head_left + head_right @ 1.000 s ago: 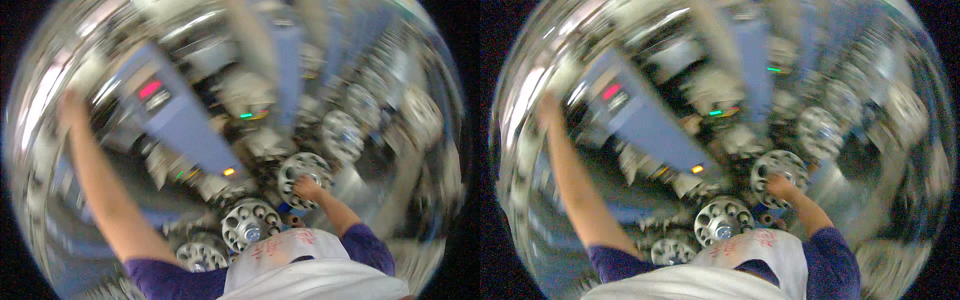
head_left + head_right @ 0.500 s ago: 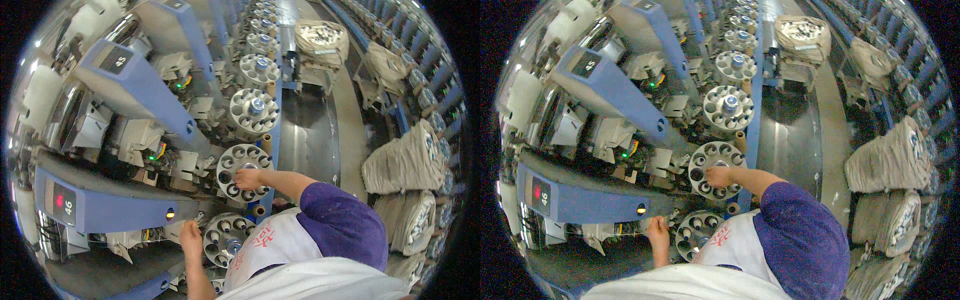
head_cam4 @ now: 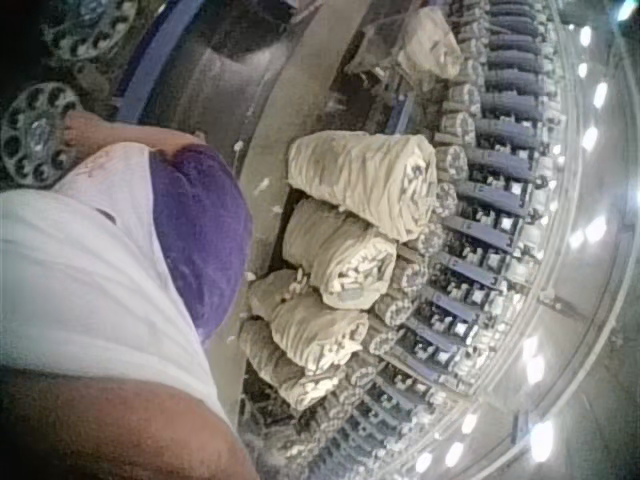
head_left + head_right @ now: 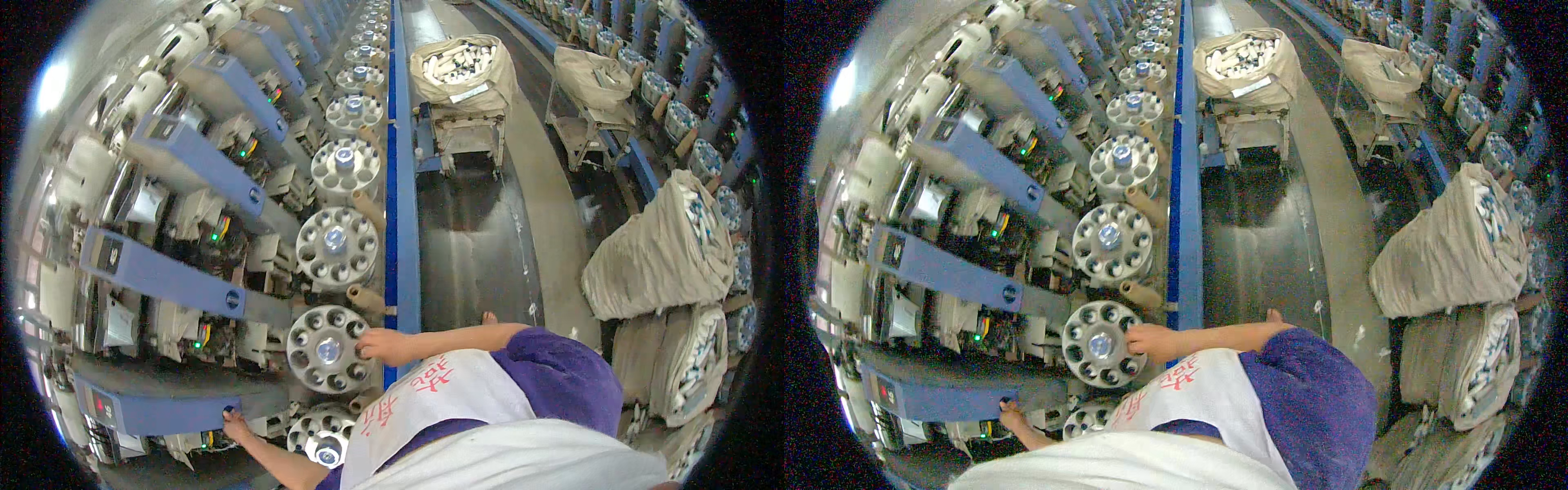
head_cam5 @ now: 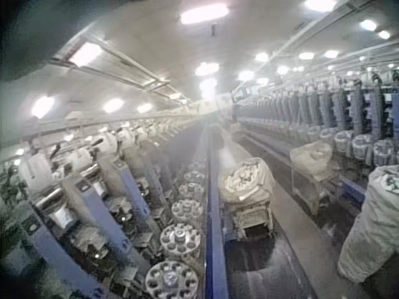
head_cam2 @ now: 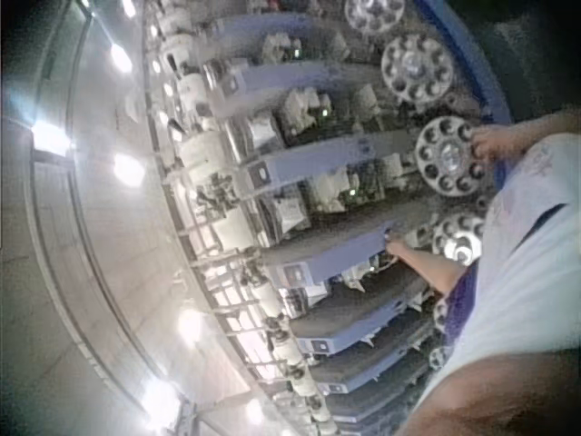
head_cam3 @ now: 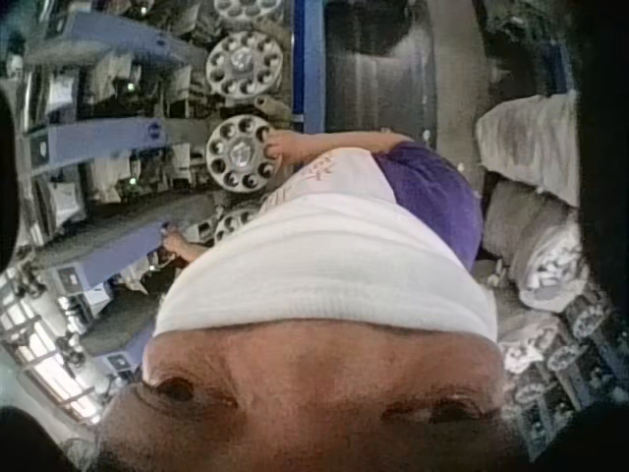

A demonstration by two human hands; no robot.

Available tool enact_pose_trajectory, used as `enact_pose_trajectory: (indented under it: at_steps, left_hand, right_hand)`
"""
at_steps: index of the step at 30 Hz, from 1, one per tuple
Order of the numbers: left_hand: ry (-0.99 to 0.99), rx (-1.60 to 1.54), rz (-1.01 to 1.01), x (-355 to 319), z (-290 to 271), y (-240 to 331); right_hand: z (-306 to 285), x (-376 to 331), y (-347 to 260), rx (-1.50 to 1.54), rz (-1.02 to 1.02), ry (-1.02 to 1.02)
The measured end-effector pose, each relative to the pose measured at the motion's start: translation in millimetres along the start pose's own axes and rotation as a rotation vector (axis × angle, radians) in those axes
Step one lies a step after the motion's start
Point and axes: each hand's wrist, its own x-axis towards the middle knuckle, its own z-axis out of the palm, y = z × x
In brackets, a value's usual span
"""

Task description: The person repeatedly picks white cylindrical spools from a cloth bag and inserts them into slots on rotating machine heads. The person moves along the machine aisle and continues loading spools into multiple machine stations.

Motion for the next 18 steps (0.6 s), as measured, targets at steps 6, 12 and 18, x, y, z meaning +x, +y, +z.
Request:
enact_pose_trajectory:
  at_steps: [6, 12, 18]
  left_hand:
    - [-0.097, 1.391, 0.58, -27, 41, 121]
    - [-0.619, 0.916, 0.937, -265, 280, 268]
    - [-1.334, 0.979, 1.095, -425, 487, 339]
  right_hand:
    - [-189, -222, 45, -0.207, 0.846, 0.105]
    - [-318, -257, 65, -0.195, 1.273, 0.568]
    - [-407, -255, 140, -0.222, 0.933, 0.19]
